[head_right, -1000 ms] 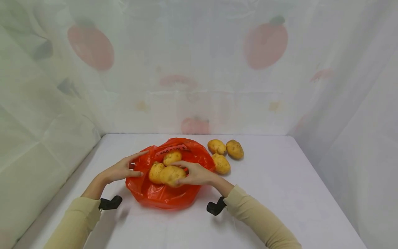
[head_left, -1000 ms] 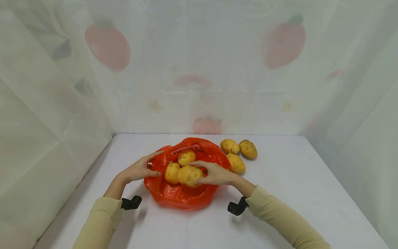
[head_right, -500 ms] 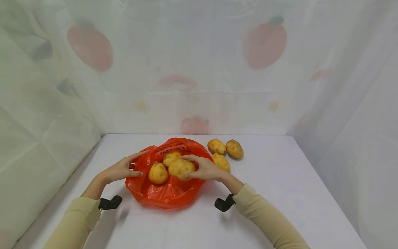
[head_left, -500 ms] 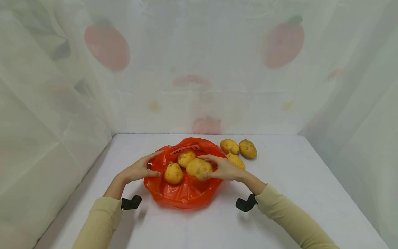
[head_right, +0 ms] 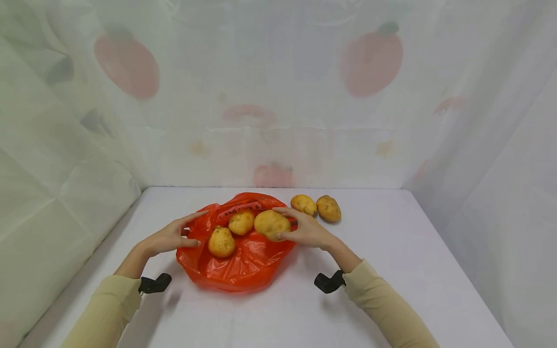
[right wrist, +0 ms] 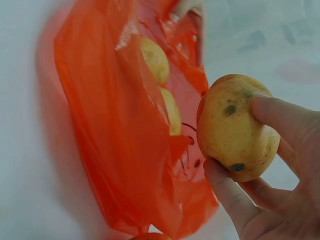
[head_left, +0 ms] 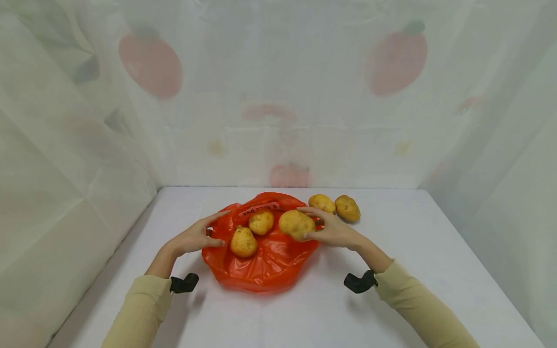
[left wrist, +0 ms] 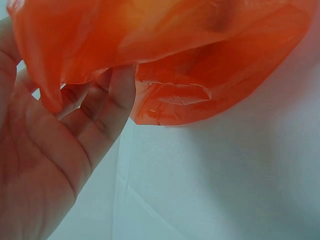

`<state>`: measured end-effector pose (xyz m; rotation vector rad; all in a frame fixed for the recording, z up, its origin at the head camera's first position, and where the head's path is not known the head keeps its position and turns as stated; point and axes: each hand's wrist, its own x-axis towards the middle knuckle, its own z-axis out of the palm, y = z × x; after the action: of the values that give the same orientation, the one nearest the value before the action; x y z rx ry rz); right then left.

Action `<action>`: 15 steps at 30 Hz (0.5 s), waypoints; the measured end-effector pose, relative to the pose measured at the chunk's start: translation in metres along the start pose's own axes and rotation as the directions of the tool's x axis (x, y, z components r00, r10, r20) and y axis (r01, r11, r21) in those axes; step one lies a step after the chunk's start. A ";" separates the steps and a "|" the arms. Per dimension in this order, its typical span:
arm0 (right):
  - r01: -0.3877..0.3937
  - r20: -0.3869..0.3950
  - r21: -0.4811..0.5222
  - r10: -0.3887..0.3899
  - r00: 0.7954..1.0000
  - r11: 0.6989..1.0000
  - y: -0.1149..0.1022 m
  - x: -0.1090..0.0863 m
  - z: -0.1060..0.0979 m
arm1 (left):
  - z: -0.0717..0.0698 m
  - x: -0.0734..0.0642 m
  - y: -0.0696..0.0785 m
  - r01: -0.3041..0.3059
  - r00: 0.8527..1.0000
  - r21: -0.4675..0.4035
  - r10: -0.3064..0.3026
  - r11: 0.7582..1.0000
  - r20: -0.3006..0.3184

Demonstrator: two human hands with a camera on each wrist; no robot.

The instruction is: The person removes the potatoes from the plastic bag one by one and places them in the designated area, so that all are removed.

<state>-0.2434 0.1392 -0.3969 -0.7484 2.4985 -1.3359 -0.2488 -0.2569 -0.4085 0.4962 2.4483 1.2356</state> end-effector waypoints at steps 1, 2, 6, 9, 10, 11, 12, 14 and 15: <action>-0.002 -0.007 0.011 0.002 1.000 1.000 0.001 -0.001 -0.002 | 0.000 0.000 0.000 0.001 1.000 -0.001 -0.001 1.000 0.002; -0.002 -0.013 0.023 0.002 1.000 1.000 0.002 -0.003 -0.004 | 0.000 0.000 0.000 0.003 1.000 -0.003 -0.003 1.000 0.001; 0.004 -0.030 0.064 -0.002 1.000 0.998 0.006 -0.008 -0.010 | 0.000 -0.001 0.002 0.001 1.000 -0.010 -0.001 1.000 0.004; 0.021 -0.037 0.103 -0.017 0.999 0.994 0.009 -0.011 -0.015 | 0.000 -0.001 0.002 0.008 1.000 -0.018 -0.008 1.000 0.003; 0.023 -0.039 0.114 -0.019 0.999 0.993 0.011 -0.012 -0.016 | 0.000 -0.001 0.002 0.010 1.000 -0.018 -0.010 1.000 0.002; 0.023 -0.044 0.122 -0.018 0.999 0.992 0.012 -0.013 -0.018 | 0.000 -0.001 0.002 0.009 1.000 -0.017 -0.009 1.000 0.003; 0.016 -0.050 0.131 -0.009 0.999 0.991 0.013 -0.015 -0.020 | 0.001 -0.001 0.002 0.013 1.000 -0.016 -0.013 1.000 0.001; 0.001 -0.057 0.150 0.008 0.998 0.989 0.015 -0.018 -0.024 | 0.001 -0.001 0.002 0.018 1.000 -0.015 -0.018 1.000 0.001; -0.004 -0.062 0.153 0.014 0.998 0.988 0.017 -0.019 -0.026 | 0.001 -0.001 0.001 0.016 1.000 -0.011 -0.016 1.000 0.000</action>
<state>-0.2434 0.1758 -0.3966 -0.6711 2.4080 -1.5503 -0.2476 -0.2558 -0.4077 0.4730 2.4395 1.2414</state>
